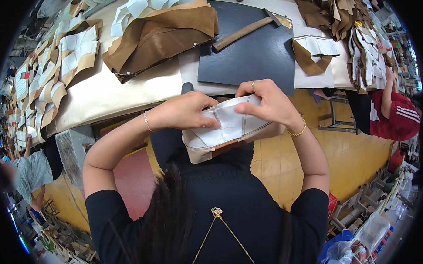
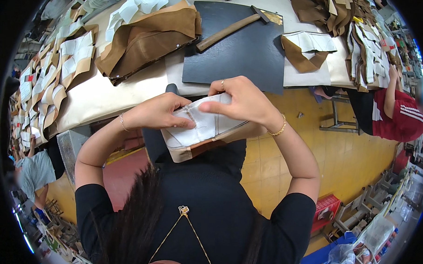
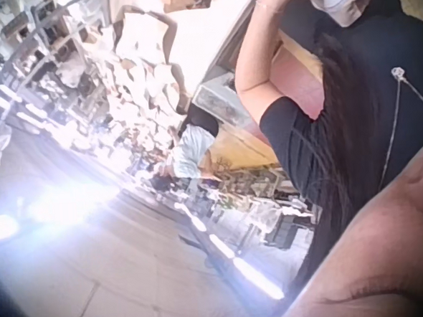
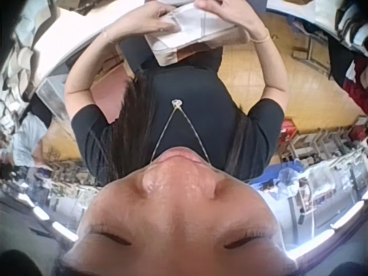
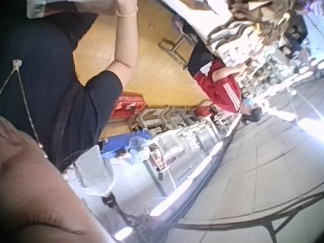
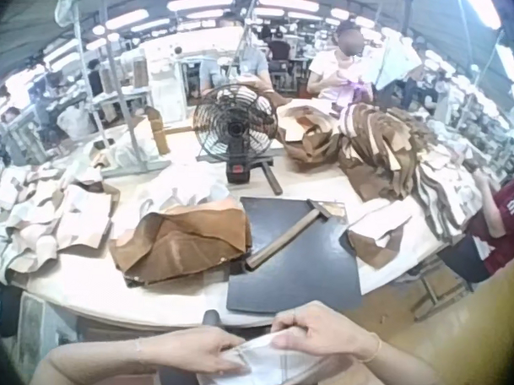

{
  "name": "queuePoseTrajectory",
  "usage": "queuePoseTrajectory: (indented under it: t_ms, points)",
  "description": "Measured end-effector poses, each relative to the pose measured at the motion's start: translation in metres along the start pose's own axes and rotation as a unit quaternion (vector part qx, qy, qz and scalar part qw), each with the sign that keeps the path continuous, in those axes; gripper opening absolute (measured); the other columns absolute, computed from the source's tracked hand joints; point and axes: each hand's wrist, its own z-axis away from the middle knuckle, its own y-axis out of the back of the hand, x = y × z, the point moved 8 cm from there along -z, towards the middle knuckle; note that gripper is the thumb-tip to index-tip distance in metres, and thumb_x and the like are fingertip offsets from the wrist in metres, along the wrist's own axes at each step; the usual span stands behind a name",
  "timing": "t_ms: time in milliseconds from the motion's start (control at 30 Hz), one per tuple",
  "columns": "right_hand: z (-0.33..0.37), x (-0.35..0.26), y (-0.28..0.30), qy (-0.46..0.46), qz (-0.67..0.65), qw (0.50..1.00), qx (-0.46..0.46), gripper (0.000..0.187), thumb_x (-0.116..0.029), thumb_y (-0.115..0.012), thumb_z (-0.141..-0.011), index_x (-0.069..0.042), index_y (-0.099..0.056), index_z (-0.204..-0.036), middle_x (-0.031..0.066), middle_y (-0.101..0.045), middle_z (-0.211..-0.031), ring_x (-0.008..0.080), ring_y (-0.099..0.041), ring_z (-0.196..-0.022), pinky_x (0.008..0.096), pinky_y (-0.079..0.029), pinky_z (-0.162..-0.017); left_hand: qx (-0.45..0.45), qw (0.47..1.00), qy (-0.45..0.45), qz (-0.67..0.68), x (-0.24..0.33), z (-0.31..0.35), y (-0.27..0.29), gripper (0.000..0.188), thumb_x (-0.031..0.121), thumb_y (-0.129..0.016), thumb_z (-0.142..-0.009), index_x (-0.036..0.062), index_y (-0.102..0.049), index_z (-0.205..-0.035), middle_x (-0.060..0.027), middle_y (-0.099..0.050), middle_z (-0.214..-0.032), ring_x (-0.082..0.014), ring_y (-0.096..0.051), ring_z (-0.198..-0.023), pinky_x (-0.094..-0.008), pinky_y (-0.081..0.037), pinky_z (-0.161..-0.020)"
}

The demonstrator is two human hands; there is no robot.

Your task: The person repeatedly picks up shoe parts, places them on a curved wooden last, and uses a hammer to tap the edges into shape. They then remove the shaped parts and set them aside, continuing the cycle with additional pieces.

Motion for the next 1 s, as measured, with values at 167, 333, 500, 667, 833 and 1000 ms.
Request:
queuePoseTrajectory:
  t_ms: [167, 333, 500, 667, 833, 1000]
  points:
    - [0.01, -0.008, 0.002, 0.01, 0.139, 0.99, 0.036, 0.048, -0.047, -0.076, -0.081, 0.001, -0.072, -0.077, 0.0181, -0.063, -0.065, 0.0301, -0.062, -0.059, 0.0341, -0.046, -0.056, 0.0, 0.999, -0.02, -0.026, -0.002, -0.013, -0.006, 0.037, 0.033, -0.073, -0.088, -0.0009, -0.069, -0.104, -0.0105, -0.07, -0.08, -0.0128, -0.06, -0.071, -0.0312, -0.049, -0.066]
    - [0.02, 0.003, 0.011, -0.058, 0.062, 0.995, 0.044, 0.031, -0.03, -0.077, -0.083, -0.001, -0.073, -0.076, 0.0124, -0.067, -0.068, 0.0243, -0.059, -0.059, 0.0315, -0.047, -0.062, -0.046, 0.996, 0.004, 0.077, -0.016, -0.008, -0.008, 0.042, 0.035, -0.069, -0.093, -0.0017, -0.066, -0.113, -0.0064, -0.07, -0.086, -0.0095, -0.058, -0.078, -0.0294, -0.048, -0.07]
    - [0.027, 0.004, 0.027, -0.034, 0.057, 0.997, 0.048, 0.032, -0.032, -0.08, -0.08, -0.001, -0.074, -0.083, 0.013, -0.068, -0.071, 0.0239, -0.06, -0.057, 0.0319, -0.047, -0.057, -0.055, 0.993, -0.08, 0.062, -0.008, -0.001, -0.007, 0.043, 0.031, -0.064, -0.097, -0.0003, -0.061, -0.127, -0.007, -0.07, -0.096, -0.0101, -0.058, -0.085, -0.0269, -0.048, -0.076]
    - [0.015, -0.075, 0.107, 0.083, 0.171, 0.974, 0.124, 0.028, -0.026, -0.085, -0.072, -0.002, -0.072, -0.08, 0.0058, -0.064, -0.071, 0.0184, -0.056, -0.058, 0.0296, -0.046, -0.058, 0.138, 0.968, -0.177, -0.108, 0.068, 0.02, 0.073, 0.033, 0.016, -0.059, -0.098, 0.0031, -0.06, -0.128, -0.0146, -0.071, -0.094, -0.0161, -0.062, -0.083, -0.0316, -0.049, -0.078]
    - [0.013, -0.162, 0.108, 0.239, 0.447, 0.81, 0.295, 0.026, -0.007, -0.082, -0.069, -0.006, -0.075, -0.094, 0.0012, -0.055, -0.071, 0.0158, -0.051, -0.067, 0.0293, -0.043, -0.062, 0.485, 0.696, -0.216, -0.484, 0.131, 0.103, 0.107, 0.048, -0.002, -0.062, -0.081, 0.0163, -0.067, -0.125, -0.0098, -0.073, -0.099, -0.0244, -0.066, -0.079, -0.0377, -0.051, -0.075]
    - [-0.019, -0.058, -0.022, 0.274, 0.523, 0.787, 0.182, 0.032, -0.016, -0.061, -0.078, -0.014, -0.067, -0.11, 0.0014, -0.053, -0.081, 0.0165, -0.054, -0.069, 0.0328, -0.044, -0.064, 0.48, 0.69, -0.142, -0.523, -0.023, 0.089, 0.054, 0.045, 0.01, -0.064, -0.075, 0.0055, -0.064, -0.12, -0.0074, -0.061, -0.099, -0.0217, -0.062, -0.08, -0.0373, -0.048, -0.063]
